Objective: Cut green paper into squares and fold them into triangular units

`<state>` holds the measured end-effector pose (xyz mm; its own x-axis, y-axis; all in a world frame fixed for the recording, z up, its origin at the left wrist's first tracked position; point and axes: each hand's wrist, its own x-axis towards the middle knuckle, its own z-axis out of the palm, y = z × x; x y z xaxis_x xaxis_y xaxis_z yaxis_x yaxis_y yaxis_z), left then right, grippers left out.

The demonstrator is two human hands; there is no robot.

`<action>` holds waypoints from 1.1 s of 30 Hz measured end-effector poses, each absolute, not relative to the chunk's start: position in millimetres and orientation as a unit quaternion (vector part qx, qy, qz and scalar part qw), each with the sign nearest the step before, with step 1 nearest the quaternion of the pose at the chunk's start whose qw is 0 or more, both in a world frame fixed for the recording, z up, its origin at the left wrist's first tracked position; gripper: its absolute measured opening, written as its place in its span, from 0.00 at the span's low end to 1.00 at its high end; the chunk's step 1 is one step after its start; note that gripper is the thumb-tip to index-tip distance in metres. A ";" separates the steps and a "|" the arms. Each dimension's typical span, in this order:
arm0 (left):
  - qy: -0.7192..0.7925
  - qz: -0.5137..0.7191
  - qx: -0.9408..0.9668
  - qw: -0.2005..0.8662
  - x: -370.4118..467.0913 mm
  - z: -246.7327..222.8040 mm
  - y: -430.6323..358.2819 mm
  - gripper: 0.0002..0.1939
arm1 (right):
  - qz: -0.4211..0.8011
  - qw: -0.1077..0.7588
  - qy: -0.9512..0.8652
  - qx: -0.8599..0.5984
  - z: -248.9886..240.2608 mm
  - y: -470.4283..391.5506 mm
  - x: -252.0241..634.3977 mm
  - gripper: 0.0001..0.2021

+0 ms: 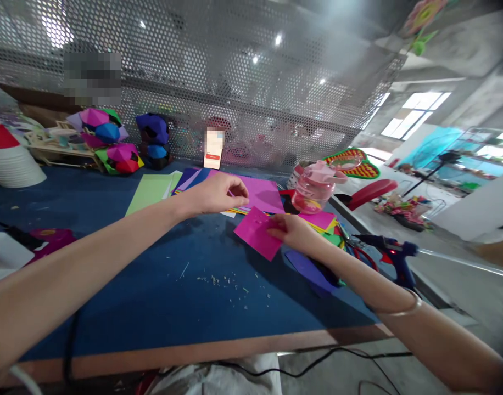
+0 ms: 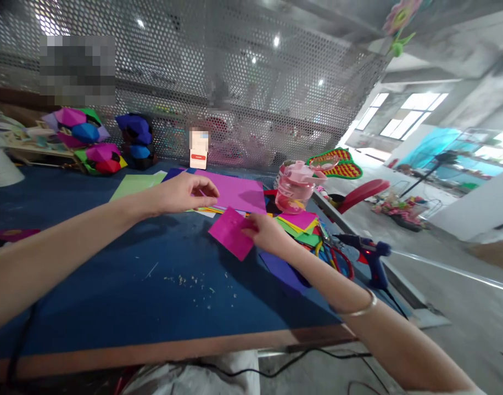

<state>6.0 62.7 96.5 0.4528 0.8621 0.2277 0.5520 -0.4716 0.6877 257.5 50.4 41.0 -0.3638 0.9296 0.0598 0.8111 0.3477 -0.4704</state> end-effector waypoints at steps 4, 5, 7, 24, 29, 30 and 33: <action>0.420 0.287 0.813 0.282 18.5 96.3 63.1 0.10 | 0.183 0.159 -0.789 -0.564 26.5 16.0 270.4 0.03; 0.414 0.285 0.816 0.284 22.9 96.7 62.7 0.10 | 0.190 0.159 -0.792 -0.558 23.2 6.0 264.3 0.03; 0.401 0.280 0.824 0.285 31.1 98.2 61.0 0.09 | 0.202 0.161 -0.798 -0.544 20.7 -9.2 251.5 0.04; 0.352 0.274 0.841 0.305 46.0 104.1 49.6 0.09 | 0.365 0.222 -0.697 -0.576 20.7 -70.0 219.0 0.07; 0.376 0.275 0.839 0.281 33.3 112.0 43.1 0.09 | 0.355 0.238 -0.687 -0.588 31.7 -51.3 235.7 0.04; 0.383 0.276 0.835 0.281 30.9 112.6 43.4 0.09 | 0.347 0.241 -0.682 -0.597 31.5 -49.4 241.8 0.05; 0.399 0.278 0.823 0.292 28.1 111.7 46.0 0.08 | 0.349 0.229 -0.683 -0.600 25.1 -52.4 239.0 0.06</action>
